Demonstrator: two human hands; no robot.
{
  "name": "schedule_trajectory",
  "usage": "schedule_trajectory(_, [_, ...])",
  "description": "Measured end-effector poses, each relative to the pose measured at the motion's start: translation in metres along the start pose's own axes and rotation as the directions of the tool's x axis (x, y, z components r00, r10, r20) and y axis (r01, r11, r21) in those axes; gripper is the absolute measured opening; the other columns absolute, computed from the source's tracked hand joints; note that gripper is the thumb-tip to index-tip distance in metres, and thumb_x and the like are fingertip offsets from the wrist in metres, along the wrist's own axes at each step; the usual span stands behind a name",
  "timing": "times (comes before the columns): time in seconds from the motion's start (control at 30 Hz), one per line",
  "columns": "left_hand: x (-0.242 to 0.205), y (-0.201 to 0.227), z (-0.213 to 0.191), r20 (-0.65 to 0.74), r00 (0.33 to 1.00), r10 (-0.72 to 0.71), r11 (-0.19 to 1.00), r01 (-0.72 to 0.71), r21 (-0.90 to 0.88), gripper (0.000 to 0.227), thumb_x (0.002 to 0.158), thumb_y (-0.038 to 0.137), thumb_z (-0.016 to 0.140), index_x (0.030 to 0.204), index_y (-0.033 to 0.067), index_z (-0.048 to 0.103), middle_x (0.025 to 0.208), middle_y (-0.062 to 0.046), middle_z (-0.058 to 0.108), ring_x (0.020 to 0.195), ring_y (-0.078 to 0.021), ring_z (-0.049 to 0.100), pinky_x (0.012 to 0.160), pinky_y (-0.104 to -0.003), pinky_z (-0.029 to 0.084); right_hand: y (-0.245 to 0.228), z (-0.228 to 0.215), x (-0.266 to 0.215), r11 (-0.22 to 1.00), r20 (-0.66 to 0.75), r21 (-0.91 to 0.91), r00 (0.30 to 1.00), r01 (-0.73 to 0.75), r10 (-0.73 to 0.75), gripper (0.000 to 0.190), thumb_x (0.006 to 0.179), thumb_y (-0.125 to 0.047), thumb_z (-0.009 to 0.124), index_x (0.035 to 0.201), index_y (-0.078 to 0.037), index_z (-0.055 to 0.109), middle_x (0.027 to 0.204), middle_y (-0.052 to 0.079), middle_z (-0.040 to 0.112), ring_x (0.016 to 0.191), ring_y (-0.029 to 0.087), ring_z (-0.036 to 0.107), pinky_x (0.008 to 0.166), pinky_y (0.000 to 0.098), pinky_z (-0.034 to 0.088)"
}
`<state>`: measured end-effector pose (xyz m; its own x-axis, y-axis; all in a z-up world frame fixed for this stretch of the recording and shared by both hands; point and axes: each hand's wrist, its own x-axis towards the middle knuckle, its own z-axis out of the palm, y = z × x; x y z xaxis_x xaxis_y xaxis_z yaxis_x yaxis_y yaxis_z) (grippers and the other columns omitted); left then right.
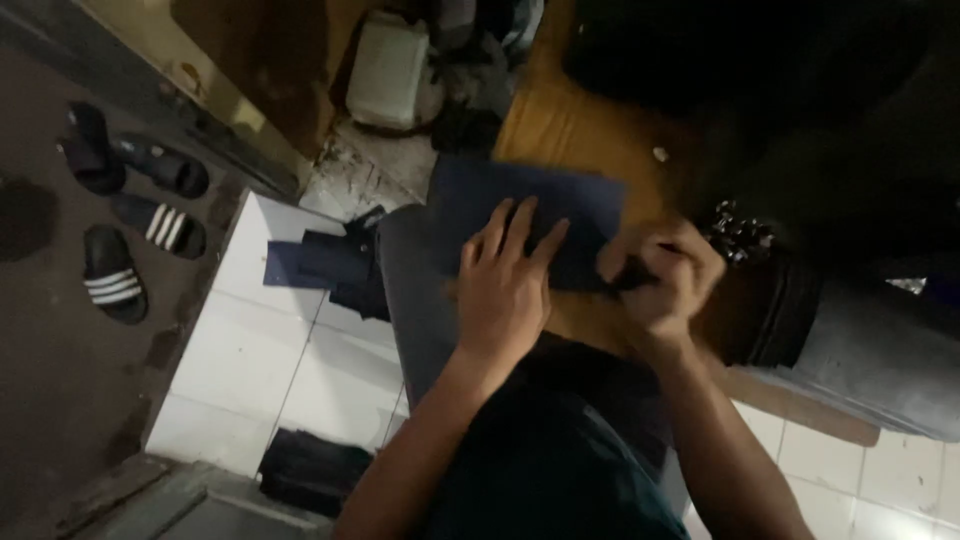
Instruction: Inspecting and folding black leather pieces at a workbench in preparation for assembly.
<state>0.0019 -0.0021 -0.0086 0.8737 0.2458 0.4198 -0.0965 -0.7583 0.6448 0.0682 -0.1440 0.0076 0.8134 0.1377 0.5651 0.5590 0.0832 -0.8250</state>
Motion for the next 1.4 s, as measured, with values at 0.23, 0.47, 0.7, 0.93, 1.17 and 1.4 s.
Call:
schedule_trajectory(0.23, [0.004,0.009,0.02,0.053,0.998,0.031,0.993,-0.036,0.112,0.047,0.084,0.006,0.07,0.131,0.0046,0.067,0.14,-0.025,0.056,0.127,-0.044,0.053,0.081,-0.05,0.047,-0.007,-0.024,-0.011,0.995,-0.249,-0.093,0.968,-0.021,-0.003,0.021,0.093,-0.01,0.045,0.076,0.001,0.047,0.057,0.024,0.053,0.044,0.034,0.057,0.042,0.0353,0.04])
schedule_trajectory(0.47, [-0.003,-0.053,-0.035,0.055,0.983,0.175,0.983,-0.178,0.048,0.038,0.094,0.01,0.069,0.132,0.0093,0.071,0.152,-0.016,0.055,0.146,-0.0426,0.041,0.111,-0.064,0.034,-0.015,-0.017,-0.01,0.922,-0.044,0.292,0.959,-0.255,0.279,0.013,0.087,-0.008,0.038,0.087,-0.003,0.05,0.065,0.019,0.054,0.052,0.026,0.049,0.056,0.0361,0.05])
schedule_trajectory(0.7, [-0.022,-0.082,-0.036,0.179,0.964,0.195,0.981,-0.196,-0.012,0.045,0.112,0.028,0.045,0.154,0.0144,0.052,0.167,-0.014,0.036,0.157,-0.0408,0.019,0.12,-0.072,0.015,-0.011,0.073,0.017,0.989,0.086,0.135,0.995,-0.058,0.047,0.016,0.081,-0.006,0.052,0.066,0.001,0.057,0.048,0.013,0.055,0.035,0.021,0.051,0.037,0.0327,0.038])
schedule_trajectory(0.93, [-0.018,-0.093,-0.04,0.268,0.943,0.2,0.973,-0.224,0.061,0.072,0.1,0.048,0.065,0.161,0.0158,0.042,0.172,-0.009,0.023,0.159,-0.0426,0.014,0.118,-0.081,0.004,0.008,0.094,0.014,0.968,0.34,0.205,0.938,-0.147,0.07,0.011,0.077,0.0,0.062,0.067,0.003,0.062,0.049,0.012,0.059,0.04,0.021,0.057,0.041,0.0306,0.039])
schedule_trajectory(1.17, [-0.016,-0.097,-0.047,0.295,0.941,0.166,0.98,-0.19,0.053,0.072,0.101,0.046,0.063,0.162,0.017,0.038,0.171,-0.006,0.027,0.157,-0.0462,0.019,0.116,-0.084,0.008,0.001,0.107,0.022,0.99,0.623,-0.029,0.772,-0.137,0.125,0.022,0.086,-0.003,0.065,0.065,-0.005,0.064,0.05,0.005,0.055,0.048,0.026,0.065,0.044,0.0323,0.039])
schedule_trajectory(1.4, [-0.019,-0.103,-0.043,0.282,0.946,0.159,0.976,-0.194,0.099,0.072,0.102,0.058,0.055,0.162,0.022,0.04,0.171,-0.001,0.026,0.158,-0.0429,0.019,0.118,-0.082,0.008,0.004,0.092,0.017,0.992,0.634,-0.022,0.766,-0.12,0.107,0.021,0.092,-0.013,0.065,0.076,-0.002,0.071,0.071,0.014,0.072,0.068,0.043,0.074,0.051,0.042,0.048])
